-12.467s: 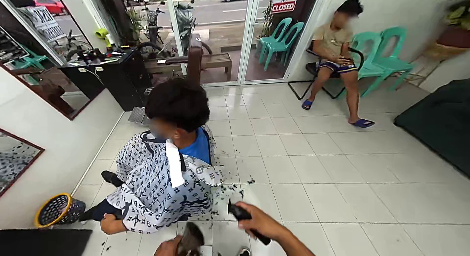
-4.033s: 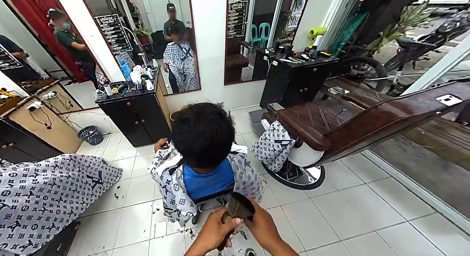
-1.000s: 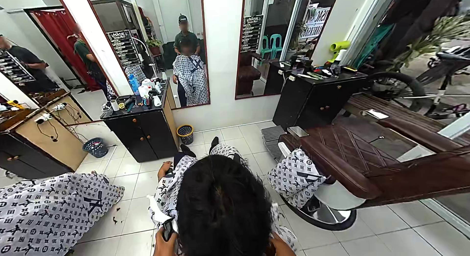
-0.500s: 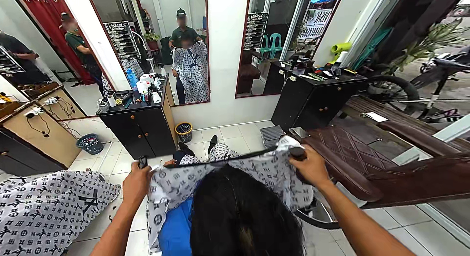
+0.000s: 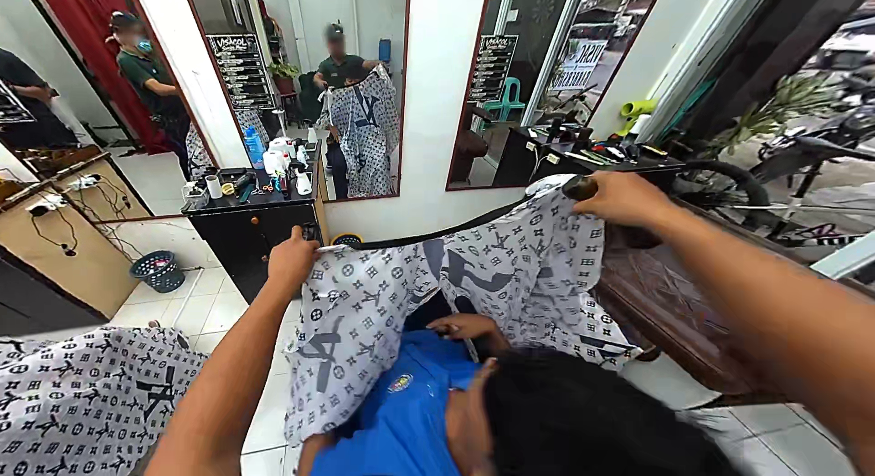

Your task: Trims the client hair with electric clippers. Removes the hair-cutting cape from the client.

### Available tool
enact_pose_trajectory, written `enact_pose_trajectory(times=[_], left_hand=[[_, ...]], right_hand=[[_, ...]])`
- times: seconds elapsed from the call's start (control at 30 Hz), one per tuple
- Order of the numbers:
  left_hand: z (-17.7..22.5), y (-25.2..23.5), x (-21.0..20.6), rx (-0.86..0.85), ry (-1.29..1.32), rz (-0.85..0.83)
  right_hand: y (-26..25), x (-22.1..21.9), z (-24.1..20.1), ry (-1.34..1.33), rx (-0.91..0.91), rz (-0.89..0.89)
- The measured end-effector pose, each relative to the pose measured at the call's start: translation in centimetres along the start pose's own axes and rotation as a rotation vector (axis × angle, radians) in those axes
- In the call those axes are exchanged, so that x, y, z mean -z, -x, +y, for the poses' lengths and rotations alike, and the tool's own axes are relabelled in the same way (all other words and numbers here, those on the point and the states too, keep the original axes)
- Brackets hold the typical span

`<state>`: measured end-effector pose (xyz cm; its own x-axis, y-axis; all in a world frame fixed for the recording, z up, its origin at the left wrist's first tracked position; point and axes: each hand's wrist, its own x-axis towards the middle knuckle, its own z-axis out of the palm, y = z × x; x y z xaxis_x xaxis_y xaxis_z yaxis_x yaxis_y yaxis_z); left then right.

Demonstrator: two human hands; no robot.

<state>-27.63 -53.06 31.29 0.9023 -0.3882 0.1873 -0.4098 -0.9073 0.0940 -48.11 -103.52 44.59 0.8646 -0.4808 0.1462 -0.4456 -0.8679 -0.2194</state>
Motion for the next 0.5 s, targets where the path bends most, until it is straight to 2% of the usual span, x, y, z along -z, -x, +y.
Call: enact_pose_trajectory(times=[0.07, 0.2, 0.3, 0.43, 0.5], left_hand=[[-2.6, -3.1, -0.3, -0.031, 0.028, 0.022], [-8.5, -8.5, -0.6, -0.003, 0.126, -0.009], [-13.7, -11.1, -0.7, 0.067, 0.249, -0.009], [-22.1, -13.6, 1.0, 0.186, 0.387, 0.119], [-26.6, -13.5, 2.5, 0.262, 0.410, 0.177]], right_hand=[[-1.2, 1.2, -2.9, 0.148, 0.043, 0.016], [-3.5, 2.7, -12.5, 0.285, -0.055, -0.016], [-7.0, 1.9, -19.6, 0.238, -0.119, 0.015], [-10.7, -0.4, -30.9, 0.124, -0.183, 0.038], [-11.8, -1.8, -37.0, 0.041, -0.157, 0.052]])
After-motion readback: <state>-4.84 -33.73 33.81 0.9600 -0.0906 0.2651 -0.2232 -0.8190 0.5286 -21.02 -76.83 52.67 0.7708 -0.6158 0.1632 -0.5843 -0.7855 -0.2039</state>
